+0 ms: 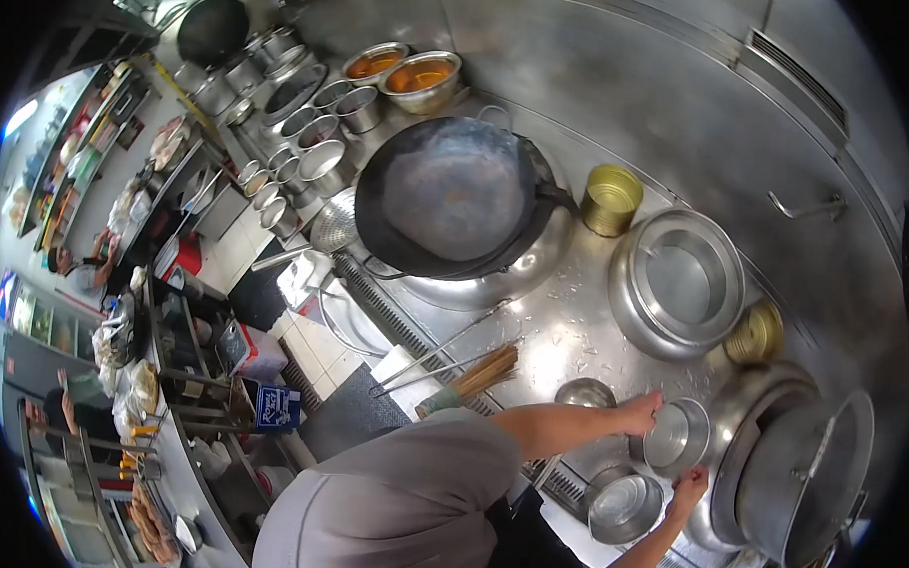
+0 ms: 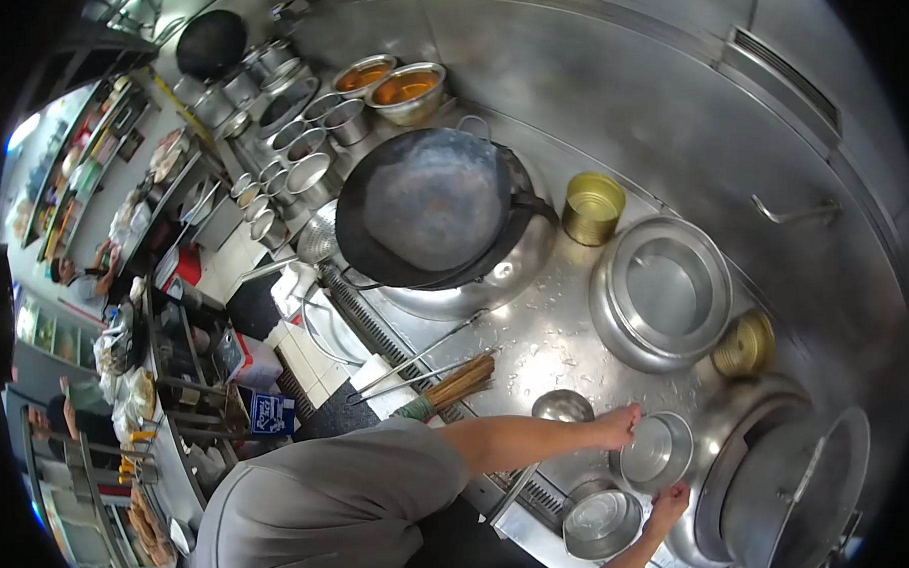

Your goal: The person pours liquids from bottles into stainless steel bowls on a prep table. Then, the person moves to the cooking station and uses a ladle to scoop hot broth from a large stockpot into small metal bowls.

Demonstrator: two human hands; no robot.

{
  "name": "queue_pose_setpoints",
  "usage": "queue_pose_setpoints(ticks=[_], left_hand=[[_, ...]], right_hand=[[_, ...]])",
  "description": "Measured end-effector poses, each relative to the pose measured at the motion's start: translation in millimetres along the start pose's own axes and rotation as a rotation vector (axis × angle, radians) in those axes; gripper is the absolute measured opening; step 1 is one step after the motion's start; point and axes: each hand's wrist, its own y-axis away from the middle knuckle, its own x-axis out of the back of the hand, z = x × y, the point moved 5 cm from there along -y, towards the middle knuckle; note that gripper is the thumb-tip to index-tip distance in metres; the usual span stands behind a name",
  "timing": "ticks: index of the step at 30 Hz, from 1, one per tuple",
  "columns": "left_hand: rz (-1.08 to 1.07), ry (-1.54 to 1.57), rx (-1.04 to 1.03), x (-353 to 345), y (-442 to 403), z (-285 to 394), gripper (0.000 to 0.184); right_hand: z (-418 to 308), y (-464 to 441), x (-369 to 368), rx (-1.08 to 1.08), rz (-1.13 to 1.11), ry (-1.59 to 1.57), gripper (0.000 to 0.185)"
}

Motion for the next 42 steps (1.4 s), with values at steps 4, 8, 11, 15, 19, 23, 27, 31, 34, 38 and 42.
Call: queue_pose_setpoints(ticks=[4, 8, 11, 15, 19, 23, 27, 31, 34, 38, 42], left_hand=[[-0.013, 0.084, -0.047, 5, 2, 6, 0.028], [0.012, 0.124, -0.109, 33, 22, 35, 0.027], [0.033, 0.202, -0.115, 61, 48, 67, 0.027], [0.170, 0.102, -0.248, 107, 81, 88, 0.026], [0.257, 0.119, -0.219, 207, 171, 137, 0.029], [0.385, 0.160, -0.226, 288, 220, 125, 0.036], [0.453, 0.137, -0.199, 399, 303, 130, 0.041], [0.538, 0.052, -0.181, 512, 393, 132, 0.050], [0.713, -0.021, -0.241, 584, 422, 115, 0.048], [0.847, -0.052, -0.137, 667, 473, 112, 0.054], [0.807, 0.067, -0.112, 744, 459, 88, 0.047]], right_hand=[[-19, 6, -5, 0.048, 0.032, 0.095, 0.008], [-52, 7, -10, 0.178, 0.024, 0.132, 0.015], [-62, -6, -12, 0.220, 0.013, 0.150, 0.014], [-108, -6, -44, 0.215, -0.067, 0.058, 0.013], [-267, 117, -138, 0.467, -0.073, 0.498, 0.023], [-313, 183, -228, 0.342, -0.150, 0.264, 0.026], [-332, 215, -329, 0.501, -0.338, 0.340, 0.020], [-373, 303, -436, 0.330, -0.461, 0.288, 0.015], [-367, 322, -525, 0.225, -0.600, -0.114, 0.011], [-393, 345, -615, 0.204, -0.722, 0.020, 0.009], [-422, 336, -711, 0.276, -0.735, 0.068, 0.015]])
